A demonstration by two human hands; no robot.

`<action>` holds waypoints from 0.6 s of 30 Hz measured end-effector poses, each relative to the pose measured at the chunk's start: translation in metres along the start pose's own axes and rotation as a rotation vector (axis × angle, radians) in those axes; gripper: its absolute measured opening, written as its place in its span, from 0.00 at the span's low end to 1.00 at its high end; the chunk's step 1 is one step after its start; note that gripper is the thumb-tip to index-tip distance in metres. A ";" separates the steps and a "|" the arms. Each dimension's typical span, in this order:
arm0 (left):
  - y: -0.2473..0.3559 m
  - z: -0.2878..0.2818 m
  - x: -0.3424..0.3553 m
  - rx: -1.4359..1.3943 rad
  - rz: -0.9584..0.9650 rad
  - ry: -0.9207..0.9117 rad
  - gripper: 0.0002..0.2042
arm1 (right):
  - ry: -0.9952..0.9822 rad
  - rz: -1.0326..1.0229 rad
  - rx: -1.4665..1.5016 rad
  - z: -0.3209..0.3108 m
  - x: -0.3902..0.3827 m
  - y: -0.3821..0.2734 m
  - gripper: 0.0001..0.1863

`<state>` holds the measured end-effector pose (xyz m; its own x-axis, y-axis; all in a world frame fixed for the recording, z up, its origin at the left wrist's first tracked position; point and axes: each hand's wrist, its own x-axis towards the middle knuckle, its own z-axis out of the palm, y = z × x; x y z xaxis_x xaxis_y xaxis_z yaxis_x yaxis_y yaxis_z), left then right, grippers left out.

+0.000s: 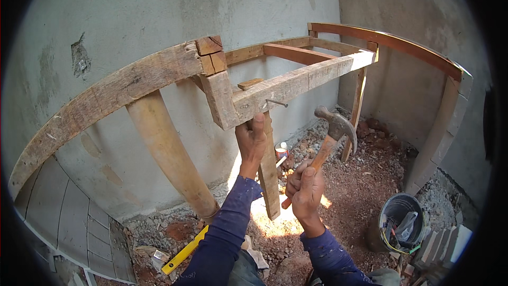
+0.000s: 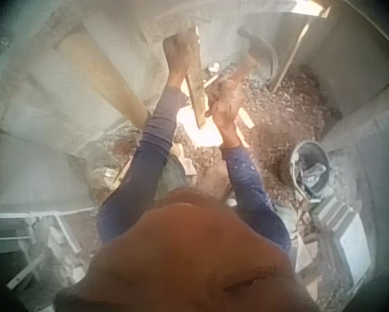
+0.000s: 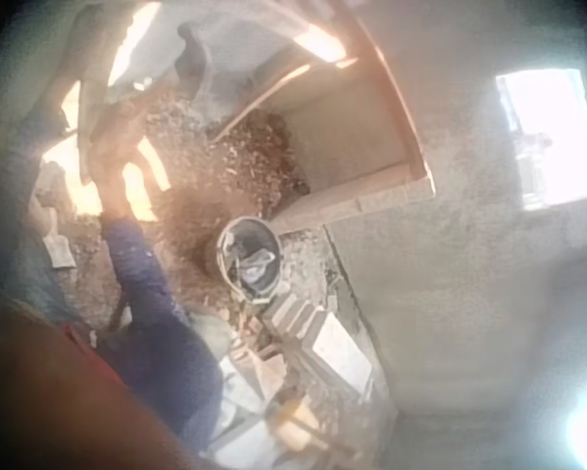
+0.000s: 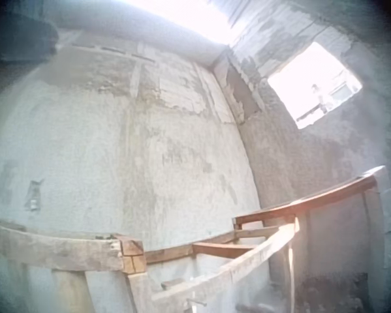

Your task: Assemble and secure a wooden framework using nails and a hammer in a construction site.

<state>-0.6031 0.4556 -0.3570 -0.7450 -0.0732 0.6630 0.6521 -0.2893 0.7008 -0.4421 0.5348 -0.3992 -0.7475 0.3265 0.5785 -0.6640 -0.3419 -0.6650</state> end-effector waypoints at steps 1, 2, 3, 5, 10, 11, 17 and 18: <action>-0.004 -0.002 0.002 0.029 0.014 0.008 0.40 | -0.005 0.010 0.003 0.002 0.000 0.002 0.19; -0.011 -0.006 0.003 0.032 0.016 0.008 0.40 | -0.006 0.010 0.005 0.004 -0.001 0.003 0.19; -0.018 -0.009 0.005 0.076 0.042 0.030 0.41 | -0.003 0.009 -0.018 0.006 -0.001 0.004 0.19; -0.022 -0.007 0.006 0.110 0.060 0.046 0.42 | 0.008 0.007 -0.054 0.005 0.000 0.004 0.19; -0.015 -0.010 0.008 0.160 0.143 0.034 0.41 | -0.021 -0.113 -0.117 0.010 -0.001 0.001 0.17; -0.016 -0.011 0.008 0.163 0.145 0.034 0.41 | -0.022 -0.113 -0.113 0.012 -0.001 0.002 0.17; -0.004 0.001 0.001 0.059 0.055 0.035 0.41 | 0.051 -0.271 -0.264 0.012 0.011 0.029 0.15; 0.001 0.001 0.000 0.053 0.040 0.025 0.42 | 0.051 -0.268 -0.262 0.011 0.014 0.028 0.15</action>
<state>-0.6026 0.4565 -0.3559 -0.7209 -0.1077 0.6846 0.6875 -0.2351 0.6871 -0.4714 0.5197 -0.4049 -0.5412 0.4196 0.7287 -0.8036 -0.0031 -0.5951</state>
